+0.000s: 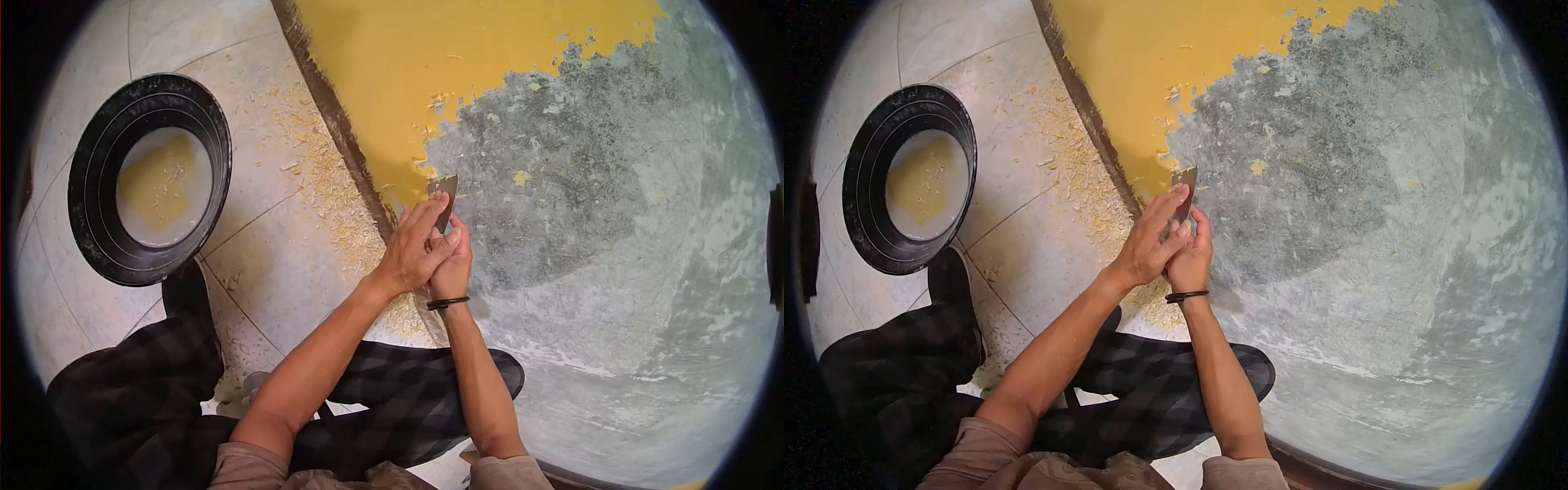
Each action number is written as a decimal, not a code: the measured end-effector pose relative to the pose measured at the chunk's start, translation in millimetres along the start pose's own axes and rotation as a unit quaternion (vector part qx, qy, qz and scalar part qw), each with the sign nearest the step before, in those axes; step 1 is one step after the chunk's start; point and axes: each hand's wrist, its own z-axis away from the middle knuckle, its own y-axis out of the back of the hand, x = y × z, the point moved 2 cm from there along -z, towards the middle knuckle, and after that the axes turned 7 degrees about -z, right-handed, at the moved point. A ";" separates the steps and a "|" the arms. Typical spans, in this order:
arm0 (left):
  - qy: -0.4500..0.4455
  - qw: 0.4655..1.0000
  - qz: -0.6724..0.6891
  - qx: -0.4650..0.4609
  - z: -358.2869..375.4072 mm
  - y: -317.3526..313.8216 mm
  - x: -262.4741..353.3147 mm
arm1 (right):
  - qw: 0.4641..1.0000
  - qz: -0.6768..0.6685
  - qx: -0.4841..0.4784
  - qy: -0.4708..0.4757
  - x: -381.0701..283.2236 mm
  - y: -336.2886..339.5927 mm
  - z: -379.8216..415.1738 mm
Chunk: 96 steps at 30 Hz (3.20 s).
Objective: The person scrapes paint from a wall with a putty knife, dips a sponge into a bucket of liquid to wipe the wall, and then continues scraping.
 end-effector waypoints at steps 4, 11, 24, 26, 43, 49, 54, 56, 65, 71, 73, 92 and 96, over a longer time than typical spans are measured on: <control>-0.006 1.000 -0.002 0.016 6.7 -9.7 -0.5 | 0.993 -0.097 0.031 0.054 13.4 5.0 -0.6; 0.015 0.999 -0.009 0.028 -26.6 19.0 -14.2 | 0.990 0.104 -0.030 0.095 12.5 -23.1 -45.5; 0.023 0.998 -0.053 -0.020 9.1 -2.4 -2.1 | 0.980 -0.172 -0.033 -0.095 12.5 10.8 -0.5; -0.003 0.995 -0.103 -0.015 10.9 -6.1 -2.9 | 1.000 0.007 -0.002 -0.015 11.8 8.4 2.3; 0.005 0.999 -0.050 -0.009 2.1 -2.2 -2.3 | 0.992 -0.078 -0.065 -0.069 5.0 16.5 -5.8; 0.001 0.994 -0.109 -0.005 -1.9 -3.0 -7.1 | 0.998 -0.045 -0.037 -0.001 21.5 8.6 -15.9; 0.001 0.997 -0.083 0.002 -22.2 12.9 -18.9 | 0.999 -0.011 -0.047 0.000 11.3 -12.2 -40.3; -0.005 0.997 -0.078 0.013 -20.3 14.4 -17.5 | 0.997 -0.064 -0.038 -0.023 5.2 -19.8 -35.1; 0.032 0.993 -0.113 -0.023 -1.0 -1.0 -7.2 | 0.999 -0.010 -0.033 0.013 10.5 3.1 -7.8; -0.002 0.997 -0.070 -0.008 -9.5 3.4 -13.9 | 0.999 0.010 0.030 -0.010 10.3 -6.1 -18.8; 0.000 0.998 -0.067 0.004 -15.6 9.2 -18.2 | 0.999 0.038 -0.003 -0.002 9.1 -10.6 -27.8; 0.010 0.998 -0.067 -0.008 -14.0 11.7 -13.6 | 0.999 0.038 -0.024 -0.030 5.9 -9.3 -21.6; 0.033 0.996 -0.075 -0.046 -4.1 4.1 -8.9 | 1.000 -0.014 -0.010 -0.024 4.2 -2.1 -7.1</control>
